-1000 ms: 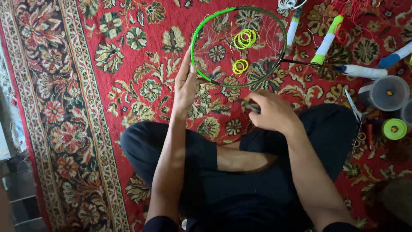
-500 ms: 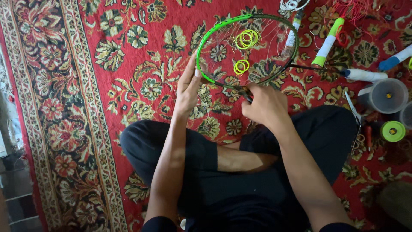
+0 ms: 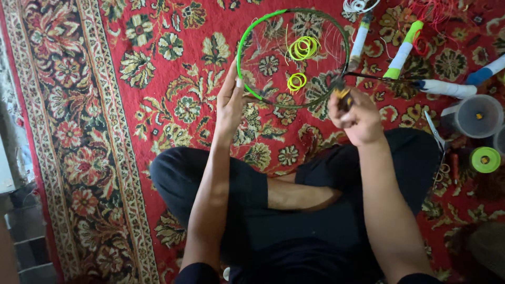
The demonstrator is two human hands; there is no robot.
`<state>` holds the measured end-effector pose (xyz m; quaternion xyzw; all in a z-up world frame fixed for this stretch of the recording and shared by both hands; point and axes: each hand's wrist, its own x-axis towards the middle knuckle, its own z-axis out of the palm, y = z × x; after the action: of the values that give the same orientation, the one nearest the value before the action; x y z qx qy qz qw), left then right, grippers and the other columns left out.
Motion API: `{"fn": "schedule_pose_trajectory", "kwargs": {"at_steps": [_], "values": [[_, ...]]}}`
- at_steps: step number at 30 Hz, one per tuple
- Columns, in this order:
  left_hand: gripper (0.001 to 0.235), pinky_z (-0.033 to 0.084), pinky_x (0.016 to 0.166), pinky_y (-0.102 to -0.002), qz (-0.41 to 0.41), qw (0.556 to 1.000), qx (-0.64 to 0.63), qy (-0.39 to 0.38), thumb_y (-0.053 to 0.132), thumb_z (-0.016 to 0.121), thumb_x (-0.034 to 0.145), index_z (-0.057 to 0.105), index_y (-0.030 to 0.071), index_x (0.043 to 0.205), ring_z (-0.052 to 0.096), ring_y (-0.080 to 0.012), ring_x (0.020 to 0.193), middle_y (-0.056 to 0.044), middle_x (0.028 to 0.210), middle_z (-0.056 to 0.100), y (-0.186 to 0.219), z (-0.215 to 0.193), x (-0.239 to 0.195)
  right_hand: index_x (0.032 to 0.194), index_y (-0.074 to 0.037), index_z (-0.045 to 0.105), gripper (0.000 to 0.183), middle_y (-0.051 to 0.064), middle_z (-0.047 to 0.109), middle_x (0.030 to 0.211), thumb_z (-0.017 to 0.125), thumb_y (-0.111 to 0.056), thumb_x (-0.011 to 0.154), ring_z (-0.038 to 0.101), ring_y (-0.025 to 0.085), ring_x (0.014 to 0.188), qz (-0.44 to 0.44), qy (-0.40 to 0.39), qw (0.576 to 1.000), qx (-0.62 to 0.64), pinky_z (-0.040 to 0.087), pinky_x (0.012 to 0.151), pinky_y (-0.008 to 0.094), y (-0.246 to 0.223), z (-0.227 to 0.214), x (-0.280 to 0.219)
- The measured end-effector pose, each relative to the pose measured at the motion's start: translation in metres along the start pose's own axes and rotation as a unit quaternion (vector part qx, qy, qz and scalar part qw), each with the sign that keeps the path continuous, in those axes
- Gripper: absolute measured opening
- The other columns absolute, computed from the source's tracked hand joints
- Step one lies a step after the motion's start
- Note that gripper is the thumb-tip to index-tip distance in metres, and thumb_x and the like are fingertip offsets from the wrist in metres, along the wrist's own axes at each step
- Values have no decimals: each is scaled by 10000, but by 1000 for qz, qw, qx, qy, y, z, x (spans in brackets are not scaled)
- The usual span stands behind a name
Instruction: The person sits on a rug and uses pliers to cut and remove a green string from the frame of a badminton racket. They then use a red-handled tool to scrape or clean the racket's frame.
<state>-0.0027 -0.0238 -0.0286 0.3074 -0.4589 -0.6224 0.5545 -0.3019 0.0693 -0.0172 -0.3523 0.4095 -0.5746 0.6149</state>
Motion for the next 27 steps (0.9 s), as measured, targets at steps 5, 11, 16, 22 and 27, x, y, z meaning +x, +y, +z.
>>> {"fn": "schedule_pose_trajectory", "kwargs": {"at_steps": [5, 11, 16, 22, 27], "values": [[485, 732, 757, -396, -9, 1000, 7, 7, 119, 516, 1144, 406, 99, 1616, 714, -186, 874, -77, 992, 595, -17, -14, 9, 1372, -53, 667, 661, 309, 686, 1147, 616, 8, 716, 623, 375, 999, 57, -126, 956, -259, 472, 815, 434, 6, 31, -31], [471, 729, 798, -412, -9, 1000, 28, -4, 132, 557, 1134, 455, 123, 1595, 739, -202, 888, -64, 1025, 591, -8, -13, 9, 1257, -107, 680, 489, 225, 684, 1222, 628, -223, 785, 629, 478, 1186, 132, -165, 779, -590, 511, 983, 586, -1, 74, -27], [473, 712, 846, -452, -3, 999, 20, -31, 135, 559, 1138, 454, 113, 1599, 735, -212, 937, -85, 1060, 605, -25, -26, 10, 1248, -127, 685, 441, 208, 704, 1183, 639, -248, 827, 655, 470, 1142, 105, -118, 809, -567, 522, 920, 565, -9, 83, -19], [470, 694, 874, -471, 23, 997, 23, -67, 116, 602, 1122, 493, 122, 1579, 744, -242, 950, -135, 1050, 677, -8, -21, 6, 1058, -181, 647, 340, 183, 713, 1062, 597, -487, 917, 675, 450, 1095, 149, -84, 760, -627, 508, 899, 579, -23, 110, -3], [449, 671, 909, -482, 27, 995, 18, -99, 71, 577, 1130, 514, 112, 1573, 655, -215, 1004, -137, 1100, 631, 31, 0, -2, 1160, -170, 669, 374, 200, 751, 1084, 550, -443, 934, 679, 447, 1159, 168, -70, 796, -577, 527, 966, 570, -11, 119, 3]]}}
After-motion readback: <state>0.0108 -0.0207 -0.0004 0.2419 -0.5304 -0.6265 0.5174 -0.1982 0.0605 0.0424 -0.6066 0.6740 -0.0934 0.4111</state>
